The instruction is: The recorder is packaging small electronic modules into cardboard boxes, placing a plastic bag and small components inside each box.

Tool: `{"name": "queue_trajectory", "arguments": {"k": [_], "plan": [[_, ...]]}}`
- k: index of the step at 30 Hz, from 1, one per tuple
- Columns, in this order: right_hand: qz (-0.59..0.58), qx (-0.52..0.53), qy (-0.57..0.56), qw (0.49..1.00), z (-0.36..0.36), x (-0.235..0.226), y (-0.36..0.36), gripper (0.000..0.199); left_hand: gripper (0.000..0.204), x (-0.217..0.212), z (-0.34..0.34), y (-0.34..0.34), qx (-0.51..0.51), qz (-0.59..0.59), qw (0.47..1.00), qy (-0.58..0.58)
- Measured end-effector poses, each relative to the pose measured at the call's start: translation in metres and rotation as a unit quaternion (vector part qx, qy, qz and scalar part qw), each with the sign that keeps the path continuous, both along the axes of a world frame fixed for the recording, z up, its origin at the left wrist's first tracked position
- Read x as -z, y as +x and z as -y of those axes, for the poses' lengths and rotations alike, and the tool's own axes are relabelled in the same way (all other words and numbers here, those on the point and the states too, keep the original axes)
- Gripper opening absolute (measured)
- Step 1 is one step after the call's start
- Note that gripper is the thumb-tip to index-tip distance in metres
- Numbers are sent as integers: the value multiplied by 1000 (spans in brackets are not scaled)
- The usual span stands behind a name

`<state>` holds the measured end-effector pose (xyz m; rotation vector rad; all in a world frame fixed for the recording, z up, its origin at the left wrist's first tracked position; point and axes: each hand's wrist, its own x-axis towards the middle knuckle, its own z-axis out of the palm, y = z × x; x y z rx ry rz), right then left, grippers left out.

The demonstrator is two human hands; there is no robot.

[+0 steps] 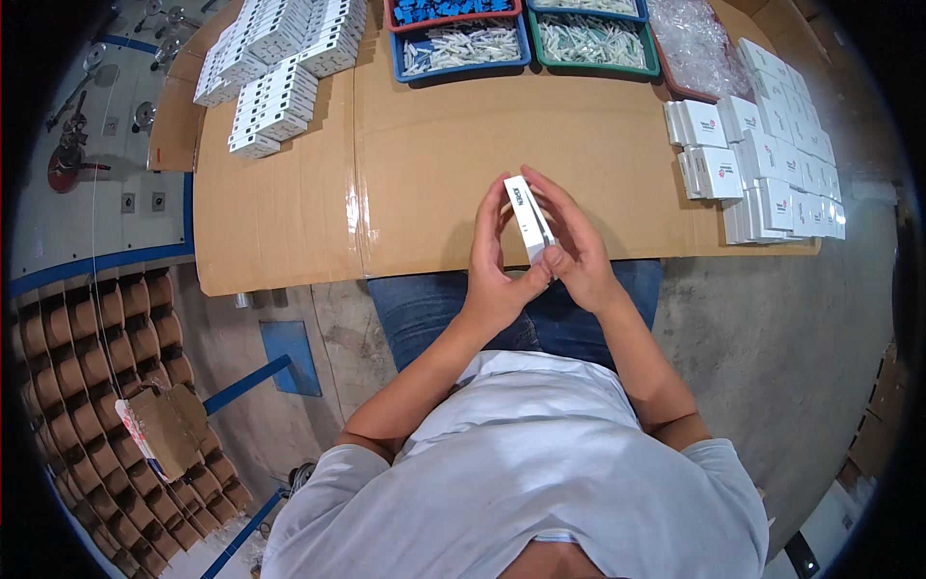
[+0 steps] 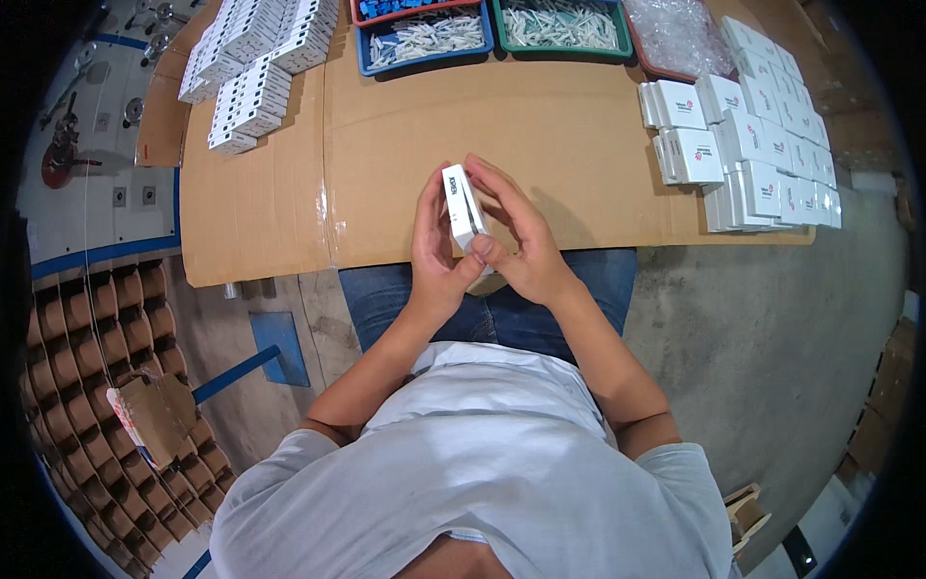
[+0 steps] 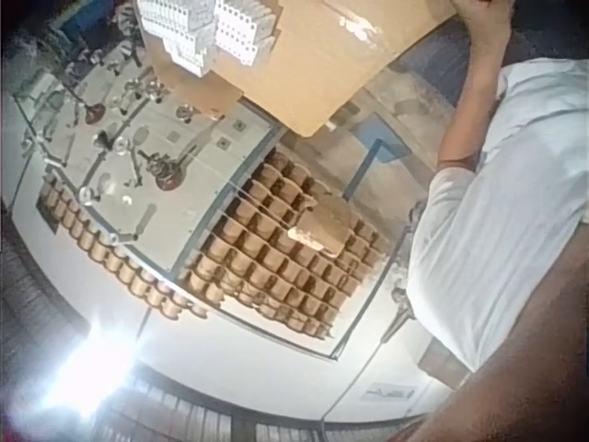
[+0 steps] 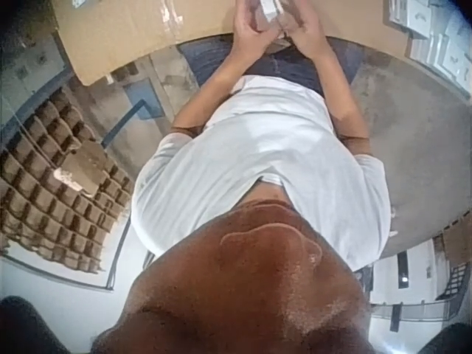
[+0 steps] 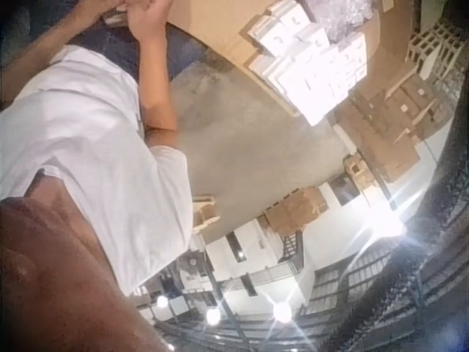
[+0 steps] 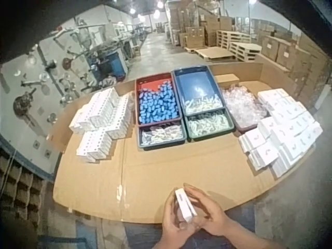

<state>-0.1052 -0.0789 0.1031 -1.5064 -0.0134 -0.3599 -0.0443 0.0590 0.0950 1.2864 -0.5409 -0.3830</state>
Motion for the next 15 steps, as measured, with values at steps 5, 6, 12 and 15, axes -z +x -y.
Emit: {"name": "queue_trajectory", "arguments": {"k": [5,6,12,15], "plan": [[-12,-9,48,999,-2,-1,-3,83,97,1,-4,6,23,83,996,24],[-12,-9,48,999,0,0,-3,83,95,-6,-6,7,70,-54,996,-19],[31,11,-239,970,2,-7,-1,72,61,-32,-3,12,68,-384,920,33],[60,17,-237,969,3,-1,1,70,56,-35,-6,11,138,-474,867,70]]}}
